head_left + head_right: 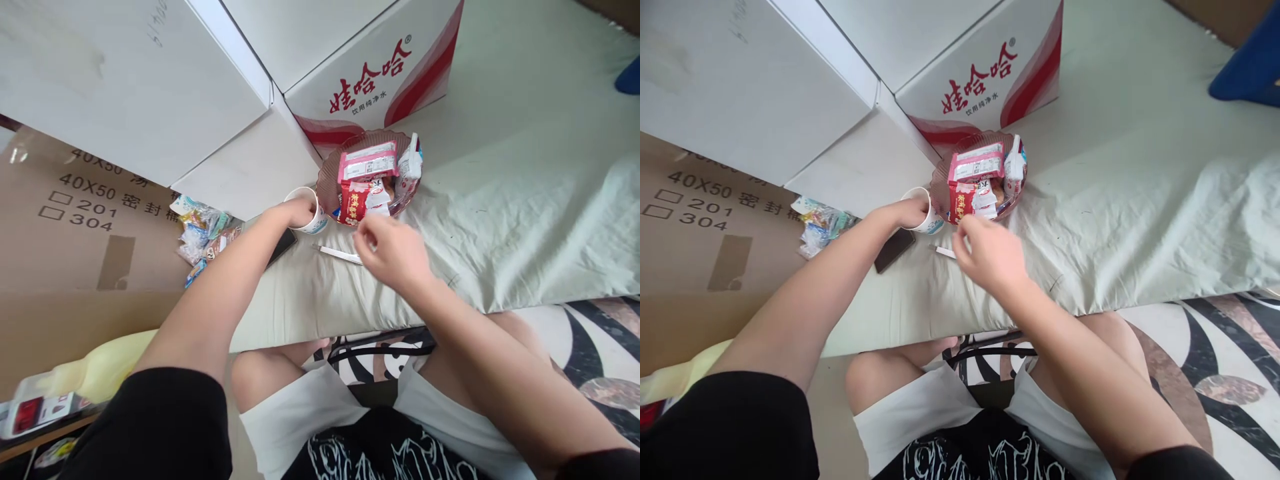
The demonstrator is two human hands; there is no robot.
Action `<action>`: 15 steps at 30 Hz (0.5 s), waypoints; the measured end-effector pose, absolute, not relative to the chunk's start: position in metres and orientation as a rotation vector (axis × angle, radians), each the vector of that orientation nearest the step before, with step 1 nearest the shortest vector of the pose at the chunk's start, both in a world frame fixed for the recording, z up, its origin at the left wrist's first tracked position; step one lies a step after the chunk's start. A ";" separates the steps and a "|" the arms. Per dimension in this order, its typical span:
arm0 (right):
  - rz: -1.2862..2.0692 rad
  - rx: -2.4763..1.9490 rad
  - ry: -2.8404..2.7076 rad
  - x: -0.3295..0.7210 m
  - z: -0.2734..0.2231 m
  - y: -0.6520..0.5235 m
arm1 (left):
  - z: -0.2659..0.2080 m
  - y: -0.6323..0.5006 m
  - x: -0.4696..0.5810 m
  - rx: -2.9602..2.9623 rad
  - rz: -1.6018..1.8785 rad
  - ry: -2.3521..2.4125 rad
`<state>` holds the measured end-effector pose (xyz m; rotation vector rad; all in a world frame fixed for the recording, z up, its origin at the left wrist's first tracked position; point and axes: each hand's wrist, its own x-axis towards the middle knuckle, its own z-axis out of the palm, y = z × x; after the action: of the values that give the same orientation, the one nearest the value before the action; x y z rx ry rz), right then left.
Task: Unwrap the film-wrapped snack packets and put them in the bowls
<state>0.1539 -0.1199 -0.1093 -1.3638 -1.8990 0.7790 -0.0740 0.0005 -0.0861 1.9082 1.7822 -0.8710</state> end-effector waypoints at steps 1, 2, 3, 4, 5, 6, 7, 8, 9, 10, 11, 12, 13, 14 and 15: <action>0.731 -1.414 -1.836 0.159 -0.111 -0.115 | -0.080 -0.005 -0.077 1.899 -0.817 1.793; 0.716 -1.439 -1.796 0.162 -0.112 -0.111 | -0.074 -0.013 -0.081 1.908 -0.730 1.826; 0.731 -1.443 -1.776 0.165 -0.114 -0.109 | -0.068 -0.022 -0.085 1.936 -0.600 1.888; 0.765 -1.426 -1.775 0.166 -0.114 -0.108 | -0.062 -0.033 -0.090 1.981 -0.413 1.978; 0.811 -1.394 -1.789 0.167 -0.115 -0.110 | -0.058 -0.047 -0.095 2.034 -0.190 2.055; 0.859 -1.355 -1.811 0.167 -0.115 -0.112 | -0.055 -0.063 -0.100 2.058 0.043 2.111; 0.898 -1.319 -1.841 0.166 -0.115 -0.115 | -0.054 -0.080 -0.105 2.034 0.231 2.141; 0.927 -1.289 -1.877 0.165 -0.116 -0.119 | -0.056 -0.098 -0.111 1.992 0.376 2.149; 0.942 -1.268 -1.917 0.163 -0.117 -0.122 | -0.060 -0.116 -0.117 1.951 0.470 2.127; 0.942 -1.258 -1.957 0.161 -0.120 -0.125 | -0.066 -0.134 -0.122 1.911 0.531 2.092; 0.924 -1.257 -1.997 0.158 -0.124 -0.127 | -0.074 -0.150 -0.128 1.865 0.595 2.070; 0.886 -1.259 -2.040 0.155 -0.129 -0.130 | -0.083 -0.165 -0.132 1.819 0.657 2.055; 0.830 -1.258 -2.089 0.151 -0.136 -0.131 | -0.094 -0.178 -0.136 1.774 0.707 2.046; 0.761 -1.251 -2.143 0.146 -0.144 -0.133 | -0.105 -0.188 -0.139 1.738 0.743 2.046; 0.684 -1.237 -2.199 0.140 -0.153 -0.134 | -0.116 -0.196 -0.142 1.707 0.769 2.047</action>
<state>0.1399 -0.1341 -0.1533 -1.2371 -2.1995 0.6842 -0.1416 -0.1961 -0.1155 1.7068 2.0474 0.7688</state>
